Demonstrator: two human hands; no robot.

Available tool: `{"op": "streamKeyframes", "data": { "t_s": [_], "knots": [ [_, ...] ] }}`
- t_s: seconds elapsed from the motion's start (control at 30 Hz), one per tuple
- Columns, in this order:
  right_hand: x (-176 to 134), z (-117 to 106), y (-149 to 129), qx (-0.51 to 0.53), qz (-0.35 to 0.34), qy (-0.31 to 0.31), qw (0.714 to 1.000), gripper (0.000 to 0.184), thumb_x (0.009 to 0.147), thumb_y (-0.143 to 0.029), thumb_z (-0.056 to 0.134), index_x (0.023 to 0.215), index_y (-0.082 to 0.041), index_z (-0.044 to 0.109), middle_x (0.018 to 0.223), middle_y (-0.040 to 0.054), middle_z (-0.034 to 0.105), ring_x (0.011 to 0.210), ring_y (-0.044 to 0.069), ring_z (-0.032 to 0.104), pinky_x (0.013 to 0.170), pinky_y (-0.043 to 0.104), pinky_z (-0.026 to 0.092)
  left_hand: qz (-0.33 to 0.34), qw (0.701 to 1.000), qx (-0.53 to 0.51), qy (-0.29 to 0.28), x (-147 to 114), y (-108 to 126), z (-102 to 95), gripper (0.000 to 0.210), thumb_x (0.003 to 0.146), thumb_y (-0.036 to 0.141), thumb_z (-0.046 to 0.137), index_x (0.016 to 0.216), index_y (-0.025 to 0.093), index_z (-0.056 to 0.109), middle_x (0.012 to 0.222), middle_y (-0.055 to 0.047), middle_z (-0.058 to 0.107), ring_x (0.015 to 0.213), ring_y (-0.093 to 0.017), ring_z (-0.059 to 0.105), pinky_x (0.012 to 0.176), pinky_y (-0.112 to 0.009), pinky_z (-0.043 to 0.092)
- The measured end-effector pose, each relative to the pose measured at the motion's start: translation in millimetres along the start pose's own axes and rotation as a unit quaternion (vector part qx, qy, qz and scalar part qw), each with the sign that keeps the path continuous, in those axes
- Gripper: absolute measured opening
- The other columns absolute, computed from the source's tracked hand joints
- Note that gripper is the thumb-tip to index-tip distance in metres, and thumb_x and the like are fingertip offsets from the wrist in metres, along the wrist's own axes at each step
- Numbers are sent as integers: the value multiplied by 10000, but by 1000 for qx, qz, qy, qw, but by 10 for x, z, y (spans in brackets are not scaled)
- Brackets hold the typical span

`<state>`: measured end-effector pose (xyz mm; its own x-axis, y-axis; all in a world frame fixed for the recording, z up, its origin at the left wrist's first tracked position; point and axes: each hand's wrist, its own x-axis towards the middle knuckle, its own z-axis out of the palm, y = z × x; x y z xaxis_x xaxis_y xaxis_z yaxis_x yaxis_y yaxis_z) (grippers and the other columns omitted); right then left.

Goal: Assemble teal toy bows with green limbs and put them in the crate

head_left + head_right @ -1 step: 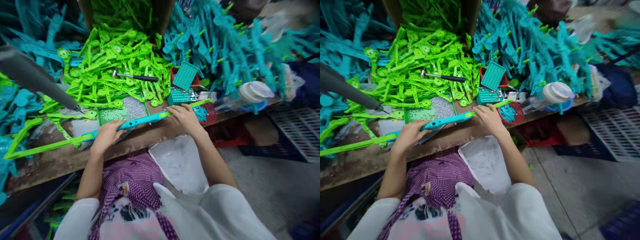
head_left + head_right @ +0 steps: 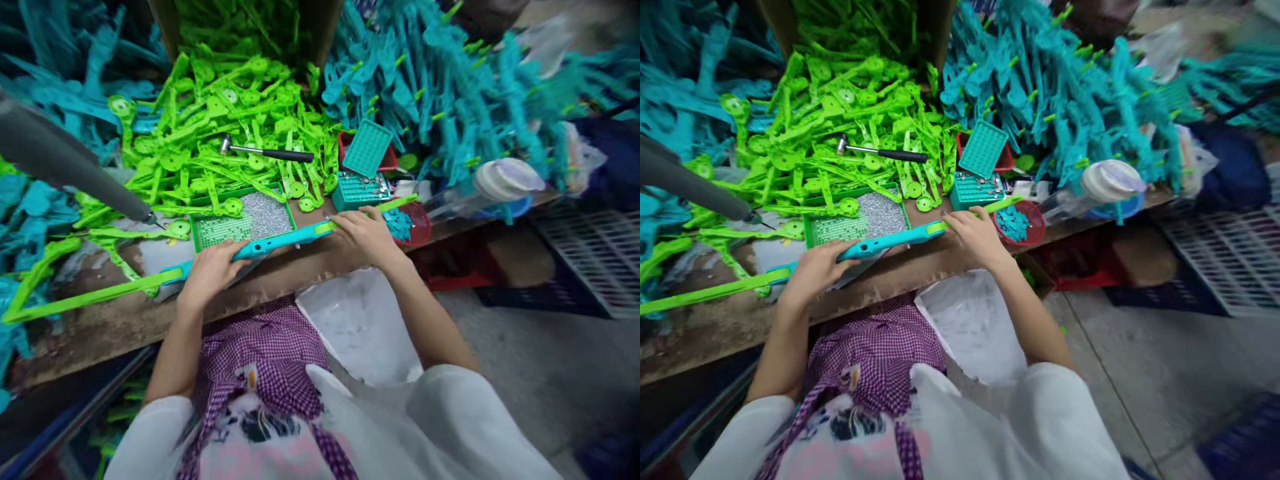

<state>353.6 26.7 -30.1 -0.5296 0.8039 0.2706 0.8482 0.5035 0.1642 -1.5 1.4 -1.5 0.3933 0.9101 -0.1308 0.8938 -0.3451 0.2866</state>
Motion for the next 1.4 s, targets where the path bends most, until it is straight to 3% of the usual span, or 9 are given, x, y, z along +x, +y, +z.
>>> {"op": "streamKeyframes", "data": {
  "t_s": [0.2, 0.37, 0.5, 0.67, 0.8, 0.97, 1.13, 1.27, 1.4],
  "knots": [
    [-28, 43, 61, 35, 11, -53, 998, 365, 1000, -370, 385, 1170, -168, 637, 1096, 103, 726, 964, 210, 618, 883, 369, 346, 29, 999, 16, 6, -19, -44, 41, 432, 941, 389, 563, 1365, 303, 569, 1199, -47, 702, 981, -260, 670, 737, -309, 470],
    [-18, -321, -35, 146, 41, -21, 988, 343, 983, -363, 422, 1189, -178, 624, 1162, 107, 698, 1049, 233, 614, 906, 386, 411, 49, 996, 69, 12, -189, 45, 94, 498, 948, 397, 548, 1426, 263, 506, 1123, -84, 709, 890, -258, 671, 755, -338, 477],
    [849, -542, -99, 193, 119, 87, 970, 394, 1012, -353, 309, 1284, -224, 563, 1272, 96, 627, 1182, 246, 555, 975, 419, 417, 50, 996, 74, 11, -207, 42, 87, 482, 956, 410, 532, 1418, 275, 514, 1115, -78, 712, 885, -243, 675, 745, -317, 470],
    [2207, -145, -121, 137, 122, -71, 981, 385, 947, -285, 473, 1308, -176, 553, 1372, 139, 550, 1206, 306, 538, 987, 447, 396, 37, 997, 61, 5, -153, 23, 42, 453, 967, 407, 513, 1398, 271, 534, 1159, -65, 706, 908, -237, 677, 740, -310, 465],
    [2468, 236, -205, 106, 129, -142, 976, 386, 941, -231, 444, 1287, -94, 552, 1293, 200, 596, 1179, 329, 551, 945, 451, 402, 43, 996, 79, 7, -205, 60, 66, 487, 958, 390, 538, 1429, 267, 498, 1090, -54, 714, 880, -237, 671, 741, -316, 460],
    [2379, 312, -288, 103, 123, -120, 980, 386, 968, -229, 357, 1291, -77, 503, 1293, 219, 574, 1153, 311, 534, 898, 410, 400, 53, 994, 91, 23, -291, 93, 149, 484, 952, 339, 554, 1427, 261, 502, 1101, -59, 695, 914, -242, 658, 784, -332, 461],
    [2000, -162, -218, 174, 179, -82, 965, 419, 1001, -327, 322, 1373, -168, 430, 1127, 130, 641, 1013, 277, 598, 869, 410, 415, 47, 994, 95, 13, -408, 127, 304, 501, 947, 323, 563, 1440, 286, 486, 1114, -66, 671, 907, -247, 646, 795, -344, 458],
    [970, -606, -321, 335, 198, -10, 921, 448, 1006, -393, 295, 1416, -247, 403, 1042, 56, 642, 903, 204, 618, 814, 364, 475, 38, 995, 95, -11, -491, 157, 427, 551, 942, 338, 575, 1473, 314, 432, 1087, -70, 637, 920, -242, 632, 797, -330, 454],
    [-361, -683, -728, 460, 293, 36, 837, 499, 976, -463, 357, 1435, -280, 421, 945, 49, 662, 782, 187, 638, 705, 348, 539, 47, 986, 140, -71, -516, 189, 483, 675, 927, 423, 582, 1533, 343, 295, 1017, -73, 586, 870, -246, 620, 746, -322, 450]
  ]
}}
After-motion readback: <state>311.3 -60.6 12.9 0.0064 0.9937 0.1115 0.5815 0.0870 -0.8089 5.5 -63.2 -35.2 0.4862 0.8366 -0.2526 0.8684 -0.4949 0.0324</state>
